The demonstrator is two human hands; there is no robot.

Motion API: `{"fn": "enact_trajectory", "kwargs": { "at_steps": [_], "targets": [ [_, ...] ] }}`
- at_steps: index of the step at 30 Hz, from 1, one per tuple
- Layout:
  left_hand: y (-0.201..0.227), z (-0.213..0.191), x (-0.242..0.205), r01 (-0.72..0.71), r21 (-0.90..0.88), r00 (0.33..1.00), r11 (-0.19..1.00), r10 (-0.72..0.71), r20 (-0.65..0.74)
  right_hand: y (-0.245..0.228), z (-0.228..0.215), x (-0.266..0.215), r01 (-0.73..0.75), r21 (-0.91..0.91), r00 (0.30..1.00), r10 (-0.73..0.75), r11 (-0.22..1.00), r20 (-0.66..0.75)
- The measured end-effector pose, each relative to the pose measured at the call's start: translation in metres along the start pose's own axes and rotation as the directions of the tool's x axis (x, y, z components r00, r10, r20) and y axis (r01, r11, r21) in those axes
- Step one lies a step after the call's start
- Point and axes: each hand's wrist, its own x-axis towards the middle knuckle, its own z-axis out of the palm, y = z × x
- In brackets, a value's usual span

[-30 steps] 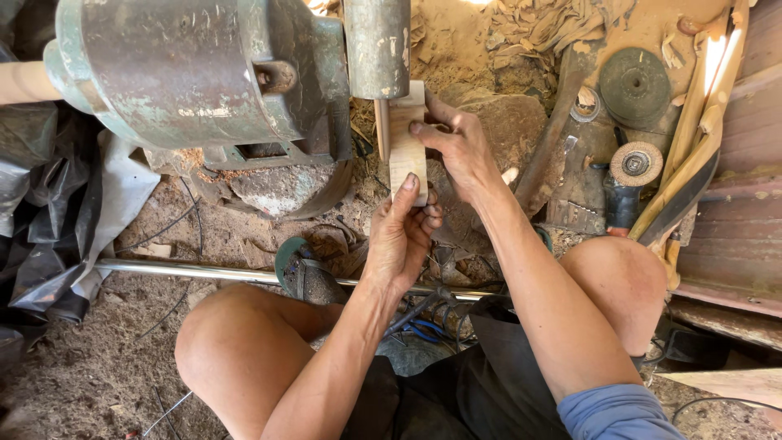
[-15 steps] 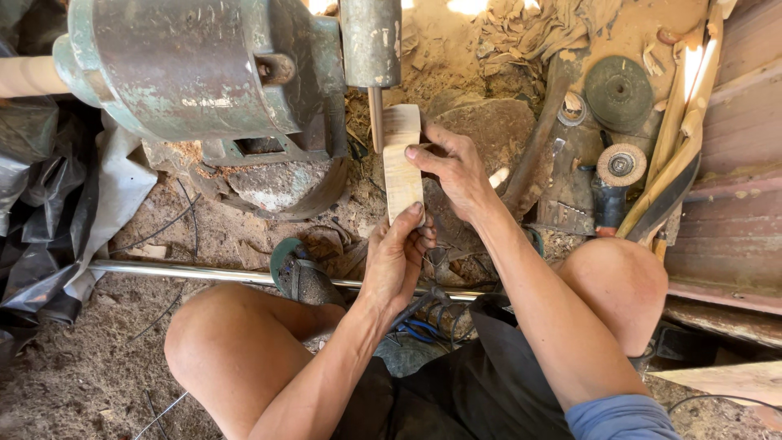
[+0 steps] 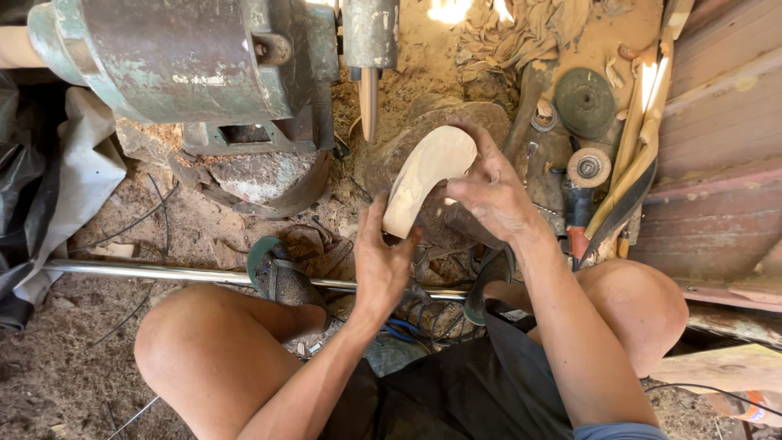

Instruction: The person sits cross-legged on the floor and uses a bench grinder to smooth and shape a small wooden block. They repeatedly press different faces and edges of the block against the rotating wheel, rotating the piece to work all sides.

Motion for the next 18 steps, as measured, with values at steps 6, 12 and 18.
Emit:
{"fn": "enact_trajectory", "kwargs": {
  "at_steps": [6, 12, 18],
  "targets": [
    [0.003, -0.015, 0.002, -0.093, -0.125, 0.986, 0.988, 0.109, 0.129, -0.007, -0.013, -0.007, 0.025, 0.018, 0.994, -0.023, 1.0, -0.103],
    [0.006, -0.012, 0.009, 0.348, -0.4, 0.866, 0.848, -0.126, 0.485, -0.007, -0.018, -0.007, 0.117, 0.045, 0.982, -0.109, 0.992, -0.152],
    [0.012, -0.007, 0.0, 0.142, -0.303, 0.961, 0.942, -0.058, 0.27, -0.006, 0.003, -0.003, -0.035, -0.011, 0.973, 0.031, 0.999, -0.23]
  ]
}}
